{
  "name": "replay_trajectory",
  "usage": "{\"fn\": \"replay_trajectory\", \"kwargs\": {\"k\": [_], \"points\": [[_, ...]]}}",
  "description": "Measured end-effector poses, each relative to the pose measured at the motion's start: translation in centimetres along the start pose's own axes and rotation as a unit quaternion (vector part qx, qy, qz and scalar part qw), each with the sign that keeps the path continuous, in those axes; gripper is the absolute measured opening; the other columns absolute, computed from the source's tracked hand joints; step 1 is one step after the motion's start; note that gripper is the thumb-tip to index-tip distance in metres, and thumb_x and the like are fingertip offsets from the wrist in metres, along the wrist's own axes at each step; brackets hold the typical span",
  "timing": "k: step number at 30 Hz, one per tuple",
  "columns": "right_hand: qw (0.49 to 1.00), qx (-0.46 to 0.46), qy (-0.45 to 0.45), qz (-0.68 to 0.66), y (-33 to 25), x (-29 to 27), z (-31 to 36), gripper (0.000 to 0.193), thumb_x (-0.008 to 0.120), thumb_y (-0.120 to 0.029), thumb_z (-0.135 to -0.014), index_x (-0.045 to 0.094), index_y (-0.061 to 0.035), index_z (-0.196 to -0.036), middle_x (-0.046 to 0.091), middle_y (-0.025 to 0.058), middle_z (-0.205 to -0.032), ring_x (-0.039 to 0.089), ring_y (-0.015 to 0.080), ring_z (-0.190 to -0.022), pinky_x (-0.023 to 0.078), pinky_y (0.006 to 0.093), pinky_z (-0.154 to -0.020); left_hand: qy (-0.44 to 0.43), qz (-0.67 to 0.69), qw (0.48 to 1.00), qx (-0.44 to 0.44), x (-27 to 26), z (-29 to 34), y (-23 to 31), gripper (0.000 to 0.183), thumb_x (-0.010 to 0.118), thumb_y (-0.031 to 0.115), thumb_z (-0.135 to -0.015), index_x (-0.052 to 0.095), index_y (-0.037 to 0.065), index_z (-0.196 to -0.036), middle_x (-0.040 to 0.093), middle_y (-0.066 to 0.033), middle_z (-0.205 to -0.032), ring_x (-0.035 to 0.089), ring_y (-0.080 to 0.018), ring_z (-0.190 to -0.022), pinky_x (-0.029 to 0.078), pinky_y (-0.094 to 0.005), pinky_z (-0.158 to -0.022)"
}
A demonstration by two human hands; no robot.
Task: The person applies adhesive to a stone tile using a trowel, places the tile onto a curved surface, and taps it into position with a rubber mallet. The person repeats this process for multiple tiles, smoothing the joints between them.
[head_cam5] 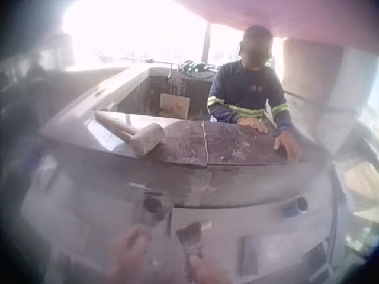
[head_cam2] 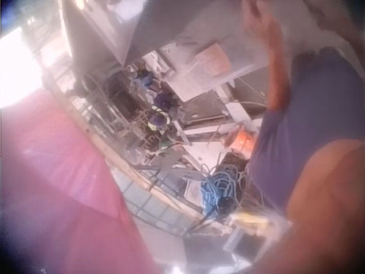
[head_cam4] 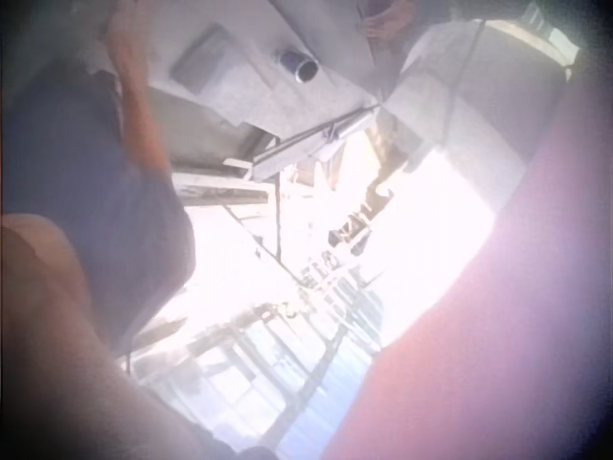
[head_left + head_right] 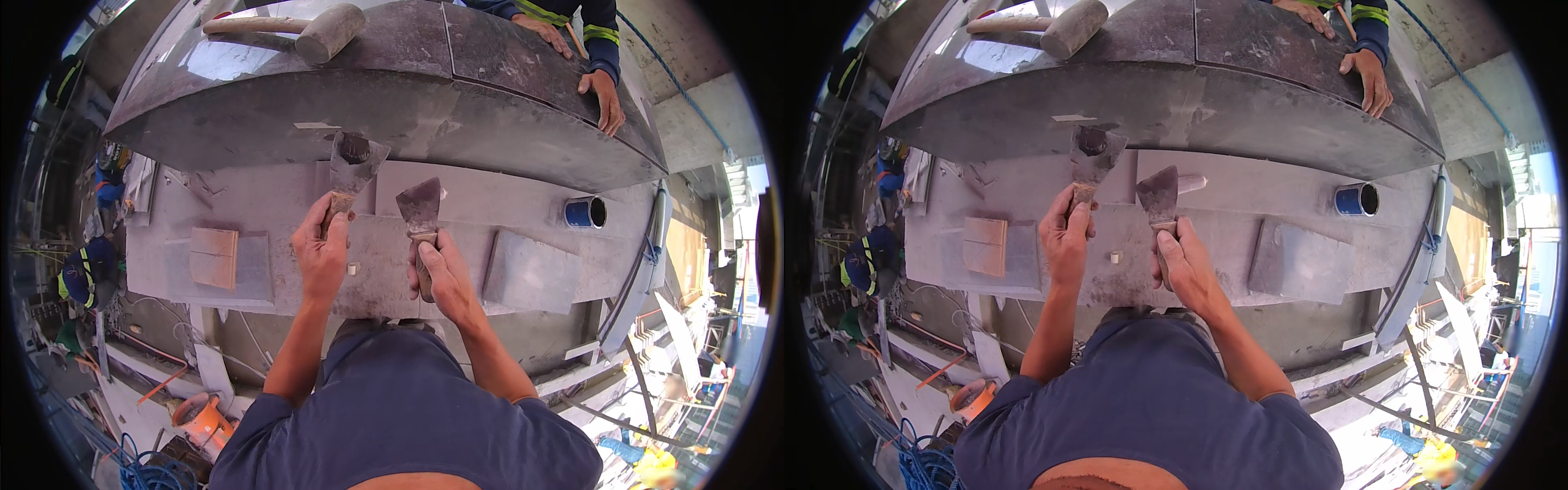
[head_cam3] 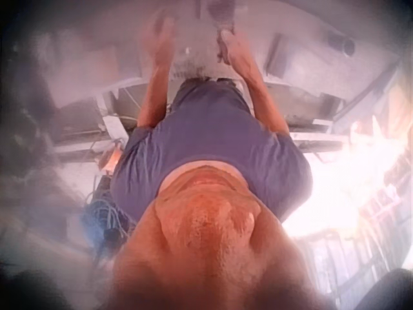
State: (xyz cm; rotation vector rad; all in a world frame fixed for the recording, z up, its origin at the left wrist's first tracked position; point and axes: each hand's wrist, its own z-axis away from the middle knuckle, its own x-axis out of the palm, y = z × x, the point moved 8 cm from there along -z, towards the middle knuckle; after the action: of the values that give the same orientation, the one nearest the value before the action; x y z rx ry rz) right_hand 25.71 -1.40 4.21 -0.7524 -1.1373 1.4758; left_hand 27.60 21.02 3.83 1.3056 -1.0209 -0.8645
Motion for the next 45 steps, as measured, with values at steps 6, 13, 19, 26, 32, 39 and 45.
{"fn": "replay_trajectory", "kwargs": {"k": [6,13,19,26,32,39,45], "points": [[0.998,0.002,-0.019,-0.067,-1.8,0.8,-0.1,0.034,0.049,-0.032,-0.121,0.060,-0.0004,-0.126,0.071,0.0097,-0.099,0.068,0.0128,-0.071,0.058,0.0284,-0.059,-0.057,-0.017,0.998,0.035,3.9,1.1,-0.1,0.033,0.061,0.001,-0.104,0.071,-0.006,-0.135,0.074,-0.0038,-0.102,0.060,-0.0065,-0.080,0.050,-0.0252,-0.072],[0.998,-0.059,0.010,0.016,-6.2,-2.7,0.7,0.036,0.056,-0.031,-0.118,0.066,-0.0003,-0.133,0.075,0.0083,-0.102,0.070,0.0127,-0.071,0.057,0.0285,-0.060,-0.156,-0.245,0.941,0.173,5.2,3.2,0.4,0.034,0.066,0.003,-0.095,0.076,-0.007,-0.126,0.076,-0.0036,-0.096,0.070,-0.0138,-0.086,0.058,-0.0323,-0.078],[0.828,-0.327,0.073,0.450,-13.0,-6.9,3.2,0.046,0.083,-0.010,-0.095,0.077,-0.0136,-0.141,0.076,0.0084,-0.106,0.068,0.0228,-0.085,0.057,0.0362,-0.073,-0.260,0.039,0.949,-0.173,5.5,1.8,-3.5,0.041,0.063,0.006,-0.095,0.077,-0.004,-0.131,0.075,-0.0062,-0.093,0.056,-0.0094,-0.066,0.048,-0.0295,-0.061],[0.745,-0.355,0.130,0.550,-14.9,-9.0,3.6,0.055,0.088,-0.004,-0.085,0.081,-0.0187,-0.138,0.075,0.0053,-0.110,0.067,0.0268,-0.095,0.056,0.0385,-0.080,-0.304,0.172,0.919,-0.184,6.3,1.9,-2.0,0.049,0.062,0.015,-0.091,0.075,-0.009,-0.132,0.071,-0.0100,-0.087,0.049,-0.0072,-0.060,0.043,-0.0265,-0.056],[0.699,-0.321,0.178,0.614,-17.0,-8.0,5.1,0.052,0.084,-0.001,-0.089,0.080,-0.0186,-0.138,0.075,0.0047,-0.111,0.068,0.0266,-0.099,0.057,0.0404,-0.085,-0.202,0.016,0.973,-0.106,5.8,1.3,-0.7,0.040,0.065,0.005,-0.095,0.076,-0.007,-0.131,0.077,-0.0052,-0.096,0.061,-0.0068,-0.076,0.050,-0.0251,-0.068],[0.679,-0.299,0.119,0.660,-17.3,-5.4,5.1,0.049,0.079,0.002,-0.088,0.081,-0.0171,-0.133,0.076,0.0059,-0.114,0.072,0.0279,-0.099,0.057,0.0408,-0.082,-0.194,-0.062,0.979,-0.003,6.7,1.3,0.5,0.036,0.066,0.003,-0.096,0.076,-0.005,-0.130,0.073,-0.0008,-0.091,0.058,-0.0037,-0.080,0.048,-0.0227,-0.070],[0.672,-0.292,0.092,0.674,-17.1,-4.9,4.8,0.044,0.079,0.001,-0.088,0.082,-0.0162,-0.129,0.076,0.0064,-0.112,0.073,0.0283,-0.095,0.057,0.0399,-0.077,-0.194,-0.111,0.975,-0.009,6.7,1.3,1.5,0.036,0.064,0.001,-0.094,0.077,-0.005,-0.127,0.069,0.0021,-0.084,0.055,-0.0025,-0.077,0.046,-0.0224,-0.068]]}}
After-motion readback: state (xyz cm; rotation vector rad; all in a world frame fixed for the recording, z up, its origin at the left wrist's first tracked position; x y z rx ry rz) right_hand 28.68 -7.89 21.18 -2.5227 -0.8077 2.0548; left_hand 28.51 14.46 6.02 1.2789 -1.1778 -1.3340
